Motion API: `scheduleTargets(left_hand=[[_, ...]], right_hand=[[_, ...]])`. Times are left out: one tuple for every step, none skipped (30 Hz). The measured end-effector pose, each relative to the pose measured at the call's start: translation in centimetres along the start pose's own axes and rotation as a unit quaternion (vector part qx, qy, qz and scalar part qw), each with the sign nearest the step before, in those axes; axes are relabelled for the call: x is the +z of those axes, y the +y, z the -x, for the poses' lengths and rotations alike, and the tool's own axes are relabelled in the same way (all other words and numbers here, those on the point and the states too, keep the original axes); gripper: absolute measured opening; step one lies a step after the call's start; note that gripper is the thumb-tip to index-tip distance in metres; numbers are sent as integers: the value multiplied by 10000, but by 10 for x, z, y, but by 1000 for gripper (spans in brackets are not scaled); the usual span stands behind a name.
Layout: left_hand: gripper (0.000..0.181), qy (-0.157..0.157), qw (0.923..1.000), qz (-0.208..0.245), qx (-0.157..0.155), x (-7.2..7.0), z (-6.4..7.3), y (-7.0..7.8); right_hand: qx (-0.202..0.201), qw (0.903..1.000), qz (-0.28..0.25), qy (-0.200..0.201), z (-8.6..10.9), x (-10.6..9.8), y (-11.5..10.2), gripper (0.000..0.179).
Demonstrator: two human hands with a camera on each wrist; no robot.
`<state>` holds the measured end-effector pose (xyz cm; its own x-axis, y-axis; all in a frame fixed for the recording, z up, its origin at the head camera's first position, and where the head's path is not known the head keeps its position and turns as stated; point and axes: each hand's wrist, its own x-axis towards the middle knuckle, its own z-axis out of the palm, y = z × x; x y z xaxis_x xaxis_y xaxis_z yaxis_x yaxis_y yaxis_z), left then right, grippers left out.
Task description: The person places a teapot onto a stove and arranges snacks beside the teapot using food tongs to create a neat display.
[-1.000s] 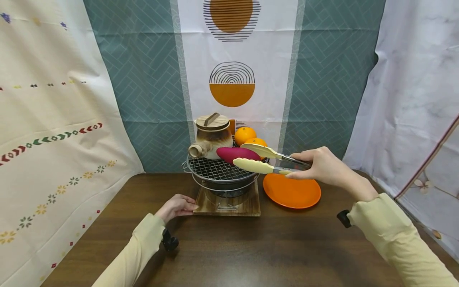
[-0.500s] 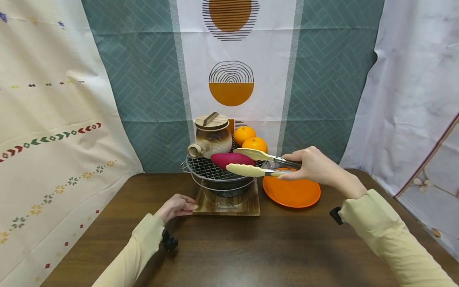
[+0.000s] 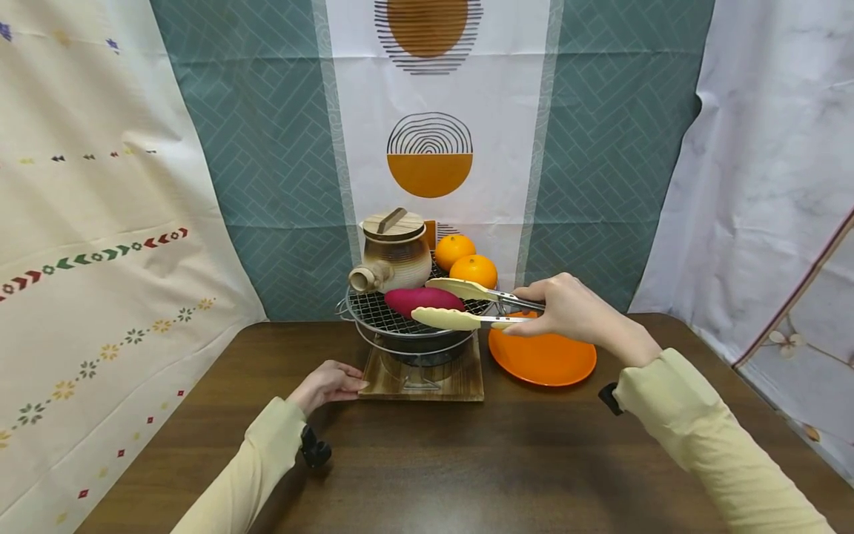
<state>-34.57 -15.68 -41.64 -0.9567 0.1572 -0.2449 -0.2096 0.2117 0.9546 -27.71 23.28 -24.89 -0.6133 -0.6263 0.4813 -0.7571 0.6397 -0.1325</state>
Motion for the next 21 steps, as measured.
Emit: scheduleTargets(left_hand=[[31, 1, 10000, 4, -14, 0, 0, 0], [31, -5, 10000, 24, -14, 0, 0, 1], [32, -5, 10000, 29, -19, 0, -1, 0], [32, 1, 10000, 42, -33, 0, -1, 1], [32, 12, 10000, 65, -52, 0, -2, 1], [33, 15, 9999, 85, -60, 0, -2, 1], [33, 27, 9999, 97, -55, 0, -2, 1], [34, 34, 9999, 103, -49, 0, -3, 2], [33, 31, 9999, 90, -39, 0, -3, 2], [33, 24, 9999, 93, -32, 0, -3, 2], [34, 12, 9999, 97, -27, 0, -3, 2], [34, 1, 10000, 93, -19, 0, -3, 2], [34, 7, 10000, 89, -28, 0, -2, 2], [33, 0, 10000, 79, -43, 0, -2, 2], [33, 6, 10000, 77, -56, 0, -2, 2], [33, 17, 9999, 71, -83, 0, -2, 2], [33, 26, 9999, 63, -108, 0, -2, 2], [33, 39, 9999, 62, -120, 0, -2, 2], [33, 51, 9999, 77, -140, 0, -3, 2], [33, 45, 9999, 79, -141, 0, -3, 2], [33, 57, 9998, 103, -149, 0, -3, 2]], right_hand=[[-18, 10000, 2, -1, -1, 0, 0, 44], [-23, 10000, 4, -6, -2, 1, 1, 44], [6, 10000, -6, -16, -2, 1, 1, 45], [61, 10000, -30, -25, -3, 1, 1, 46], [105, 9999, -40, -53, -3, 2, 2, 47], [138, 9999, -31, -65, -4, 2, 2, 48], [166, 9998, -19, -64, -4, 2, 2, 49], [180, 9998, -5, -72, -5, 2, 2, 50], [193, 9998, 20, -70, -5, 2, 2, 51], [185, 9998, 55, -70, -6, 2, 2, 52], [186, 9998, 67, -75, -6, 2, 2, 52], [199, 9998, 55, -86, -6, 2, 1, 52], [221, 9997, 35, -101, -6, 2, 1, 51], [247, 9996, 12, -121, -6, 3, 1, 50], [273, 9995, -16, -135, -6, 3, 0, 49], [298, 9994, -56, -151, -6, 3, 0, 48], [317, 9993, -78, -165, -6, 4, 0, 47], [320, 9993, -78, -170, -6, 4, -1, 46], [317, 9994, -57, -156, -6, 4, -1, 46], [312, 9994, -35, -147, -6, 5, -1, 46], [310, 9994, -13, -136, -6, 5, -1, 46]])
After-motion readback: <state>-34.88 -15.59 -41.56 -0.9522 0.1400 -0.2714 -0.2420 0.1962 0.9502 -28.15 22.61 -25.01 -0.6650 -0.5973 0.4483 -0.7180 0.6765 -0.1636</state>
